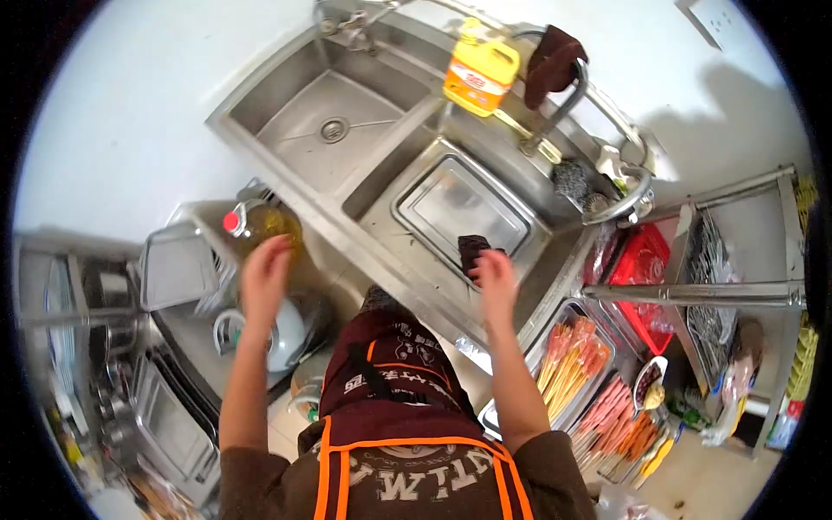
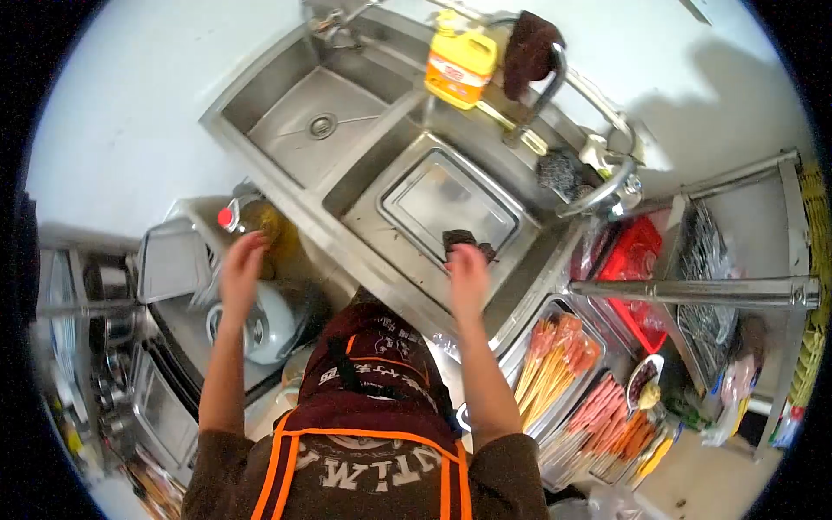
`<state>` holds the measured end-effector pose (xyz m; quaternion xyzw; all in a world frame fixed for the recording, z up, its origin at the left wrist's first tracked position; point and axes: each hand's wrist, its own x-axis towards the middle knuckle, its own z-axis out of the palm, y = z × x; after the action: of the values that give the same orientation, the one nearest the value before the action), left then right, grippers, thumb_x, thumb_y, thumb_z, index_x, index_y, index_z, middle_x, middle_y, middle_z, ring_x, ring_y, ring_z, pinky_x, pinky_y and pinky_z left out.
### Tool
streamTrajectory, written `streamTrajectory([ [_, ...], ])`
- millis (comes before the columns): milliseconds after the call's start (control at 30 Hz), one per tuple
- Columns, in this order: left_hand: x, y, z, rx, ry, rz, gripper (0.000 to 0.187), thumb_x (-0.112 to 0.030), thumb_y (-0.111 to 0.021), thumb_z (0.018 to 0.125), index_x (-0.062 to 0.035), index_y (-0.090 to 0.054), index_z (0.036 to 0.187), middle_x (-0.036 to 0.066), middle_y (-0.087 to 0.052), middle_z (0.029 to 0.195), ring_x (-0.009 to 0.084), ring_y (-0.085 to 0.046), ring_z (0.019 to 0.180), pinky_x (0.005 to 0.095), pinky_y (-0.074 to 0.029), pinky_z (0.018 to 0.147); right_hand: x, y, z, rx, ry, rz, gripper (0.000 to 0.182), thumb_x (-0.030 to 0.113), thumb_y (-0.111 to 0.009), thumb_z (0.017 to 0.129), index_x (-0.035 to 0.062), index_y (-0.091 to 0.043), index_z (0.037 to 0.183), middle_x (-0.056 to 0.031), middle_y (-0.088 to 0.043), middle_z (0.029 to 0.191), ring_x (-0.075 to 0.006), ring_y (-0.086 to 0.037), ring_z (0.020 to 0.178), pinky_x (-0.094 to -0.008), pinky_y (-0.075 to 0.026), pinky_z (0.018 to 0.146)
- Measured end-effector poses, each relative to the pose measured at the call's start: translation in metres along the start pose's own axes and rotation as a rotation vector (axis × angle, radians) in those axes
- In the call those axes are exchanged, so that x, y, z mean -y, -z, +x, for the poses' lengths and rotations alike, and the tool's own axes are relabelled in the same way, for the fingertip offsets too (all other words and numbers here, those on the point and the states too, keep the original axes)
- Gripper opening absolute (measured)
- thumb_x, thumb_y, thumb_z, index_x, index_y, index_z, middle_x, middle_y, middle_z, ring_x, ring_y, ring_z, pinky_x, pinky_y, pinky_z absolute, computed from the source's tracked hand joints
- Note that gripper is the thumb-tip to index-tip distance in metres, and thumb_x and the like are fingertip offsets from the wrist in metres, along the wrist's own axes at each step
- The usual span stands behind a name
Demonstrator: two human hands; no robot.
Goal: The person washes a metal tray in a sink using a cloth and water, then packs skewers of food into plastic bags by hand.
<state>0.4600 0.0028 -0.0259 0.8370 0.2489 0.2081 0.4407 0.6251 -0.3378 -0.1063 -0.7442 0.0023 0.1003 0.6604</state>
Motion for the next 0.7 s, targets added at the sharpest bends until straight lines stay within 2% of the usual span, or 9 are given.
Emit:
streamTrajectory([
  [133, 0.018, -0.167, 0.093, 0.457, 0.001, 0.003, 0.037, -0.008, -0.061, 0.08, -0.0034, -0.054, 0.116, 0.014, -0.058, 0.107, 0.0229, -0.059, 0.093, 0.0322, -0.049, 0.079, 0.054, 0.122, 0.075, -0.72, 0.515, -0.436, 0.021, 0.011, -0.056, 0.087, -0.0007, -0.055, 0.104, -0.0083, -0.058, 0.097, -0.0178, -0.055, 0.091, -0.0301, -0.044, 0.082],
  [233, 0.086, -0.256, 0.136, 0.542, -0.067, 0.322, 0.043, -0.014, -0.064, 0.077, 0.0013, -0.052, 0.115, 0.017, -0.058, 0.107, 0.0301, -0.058, 0.096, 0.0377, -0.047, 0.084, 0.124, 0.177, 0.109, -0.912, 0.437, -1.033, 0.044, 0.017, -0.061, 0.084, -0.0014, -0.047, 0.121, -0.0183, -0.054, 0.111, -0.03, -0.054, 0.097, -0.0358, -0.043, 0.086],
  [300, 0.124, -0.297, 0.158, 0.583, -0.134, 0.522, 0.042, -0.016, -0.065, 0.076, 0.0032, -0.053, 0.112, 0.019, -0.058, 0.106, 0.0321, -0.057, 0.097, 0.0394, -0.046, 0.085, 0.13, 0.209, 0.138, -0.768, 0.386, -1.166, 0.048, 0.02, -0.059, 0.084, 0.0008, -0.044, 0.126, -0.023, -0.05, 0.117, -0.0371, -0.048, 0.107, -0.041, -0.038, 0.093],
  [333, 0.143, -0.306, 0.167, 0.697, -0.014, 0.58, 0.041, -0.017, -0.066, 0.076, 0.0037, -0.055, 0.109, 0.02, -0.058, 0.105, 0.033, -0.057, 0.096, 0.0404, -0.046, 0.084, 0.129, 0.216, 0.149, -0.635, 0.317, -1.25, 0.047, 0.015, -0.054, 0.086, 0.0012, -0.04, 0.129, -0.0193, -0.055, 0.113, -0.0309, -0.054, 0.1, -0.0366, -0.043, 0.086],
  [367, 0.17, -0.32, 0.169, 0.828, 0.113, 0.648, 0.039, -0.018, -0.066, 0.075, 0.0043, -0.056, 0.105, 0.021, -0.058, 0.104, 0.0339, -0.057, 0.096, 0.0414, -0.046, 0.083, 0.113, 0.218, 0.153, -0.535, 0.176, -0.962, 0.046, 0.011, -0.052, 0.087, 0.0015, -0.039, 0.13, -0.016, -0.057, 0.108, -0.0252, -0.056, 0.094, -0.033, -0.044, 0.081],
  [400, 0.163, -0.335, 0.176, 0.845, 0.111, 0.629, 0.039, -0.018, -0.066, 0.075, 0.0043, -0.056, 0.105, 0.021, -0.058, 0.104, 0.0339, -0.057, 0.096, 0.0414, -0.046, 0.083, 0.13, 0.222, 0.164, -0.439, 0.094, -0.673, 0.046, 0.008, -0.049, 0.087, 0.0017, -0.038, 0.131, -0.0128, -0.06, 0.103, -0.0194, -0.057, 0.088, -0.0293, -0.046, 0.075],
  [467, 0.172, -0.348, 0.176, 0.824, 0.004, 0.742, 0.033, -0.019, -0.066, 0.074, 0.0017, -0.058, 0.098, 0.022, -0.058, 0.099, 0.0355, -0.057, 0.093, 0.0421, -0.047, 0.081, 0.155, 0.199, 0.164, -0.399, -0.121, -0.723, 0.051, 0.007, -0.054, 0.085, 0.0079, -0.038, 0.134, -0.0073, -0.062, 0.096, -0.0097, -0.054, 0.081, -0.0247, -0.045, 0.068],
  [667, 0.173, -0.359, 0.198, 0.767, -0.018, 0.75, 0.026, -0.019, -0.068, 0.07, 0.0004, -0.059, 0.084, 0.022, -0.059, 0.091, 0.0374, -0.059, 0.084, 0.0439, -0.049, 0.075, 0.169, 0.217, 0.17, -0.339, 0.017, -0.936, 0.052, 0.011, -0.058, 0.083, 0.0113, -0.041, 0.132, -0.0134, -0.061, 0.104, -0.0175, -0.057, 0.096, -0.0294, -0.042, 0.086],
  [700, 0.173, -0.358, 0.199, 0.789, -0.023, 0.754, 0.028, -0.021, -0.069, 0.068, 0.0, -0.058, 0.083, 0.022, -0.06, 0.09, 0.037, -0.059, 0.083, 0.0441, -0.049, 0.074, 0.181, 0.214, 0.172, -0.315, -0.109, -0.957, 0.052, 0.008, -0.054, 0.083, 0.0136, -0.041, 0.132, -0.015, -0.06, 0.104, -0.0176, -0.057, 0.097, -0.0304, -0.042, 0.087],
])
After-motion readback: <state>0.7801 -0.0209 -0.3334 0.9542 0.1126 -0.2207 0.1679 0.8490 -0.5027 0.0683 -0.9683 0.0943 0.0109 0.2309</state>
